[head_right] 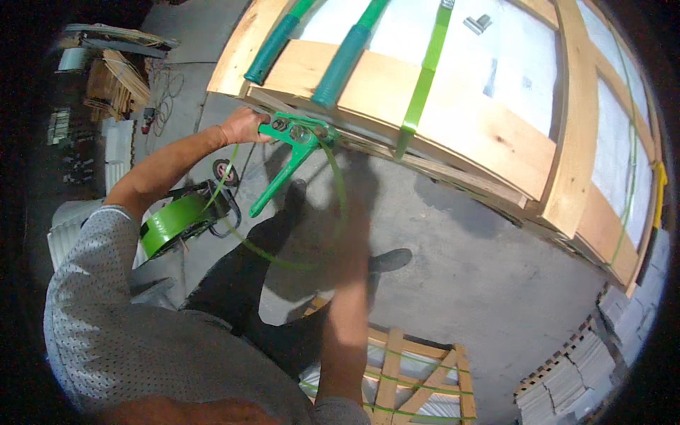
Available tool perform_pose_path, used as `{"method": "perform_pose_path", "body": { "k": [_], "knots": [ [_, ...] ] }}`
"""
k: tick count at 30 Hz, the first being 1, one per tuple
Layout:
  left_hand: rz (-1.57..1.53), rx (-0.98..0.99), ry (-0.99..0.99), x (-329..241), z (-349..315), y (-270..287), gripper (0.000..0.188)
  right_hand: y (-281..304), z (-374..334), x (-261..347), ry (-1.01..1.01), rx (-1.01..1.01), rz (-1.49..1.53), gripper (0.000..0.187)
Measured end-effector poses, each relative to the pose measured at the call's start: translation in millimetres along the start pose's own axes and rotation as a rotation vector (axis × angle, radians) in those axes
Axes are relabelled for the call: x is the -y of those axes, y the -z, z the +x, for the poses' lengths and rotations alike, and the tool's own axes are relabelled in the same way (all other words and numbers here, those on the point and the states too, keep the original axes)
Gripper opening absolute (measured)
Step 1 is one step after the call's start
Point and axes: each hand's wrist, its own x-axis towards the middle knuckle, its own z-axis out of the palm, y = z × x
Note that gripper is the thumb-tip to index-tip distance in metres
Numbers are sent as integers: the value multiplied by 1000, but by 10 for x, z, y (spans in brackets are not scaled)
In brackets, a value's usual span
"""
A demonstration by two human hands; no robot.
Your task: The person uses a green manual strapping tool to wrap and tension green straps around a wooden crate. They then use a yellow strap cutter to trim the excess strap and secure the crate.
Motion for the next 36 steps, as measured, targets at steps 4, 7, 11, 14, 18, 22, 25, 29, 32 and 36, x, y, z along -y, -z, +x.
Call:
{"method": "perform_pose_path", "body": {
  "k": [4, 7, 11, 14, 18, 22, 25, 29, 32, 36],
  "knots": [
    [-31, 69, 37, -57, -18, 111, 40, 70, 353, 697, 3, -39, 322, 50],
    [-62, 55, 27, -101, -62, 208, 41, -248, 565, 960, -53, -183, 409, 41],
    [-148, 45, 1, -76, -116, 258, 42, -541, 717, 973, -68, -348, 547, 27],
    [-110, 25, -71, 11, -118, 207, 40, -587, 748, 915, -37, -421, 544, 22],
    [-141, 78, 26, 6, -123, 102, 36, -580, 787, 920, -40, -349, 527, 20],
    [-146, -454, 30, -320, -479, 214, 38, -518, 805, 930, -111, -447, 465, 19],
    [-347, -581, 11, -669, -892, 600, 28, -433, 660, 946, -95, -477, 244, 22],
    [-551, -822, -2, -809, -948, 1371, 20, -356, 203, 1145, 125, -658, -568, 23],
    [-473, -989, 148, -683, -422, 1862, 32, -280, -252, 1534, 116, -499, -347, 23],
    [-357, -888, 421, -699, 193, 2012, 49, -137, -492, 2174, 215, -539, -339, 25]
  ]
}}
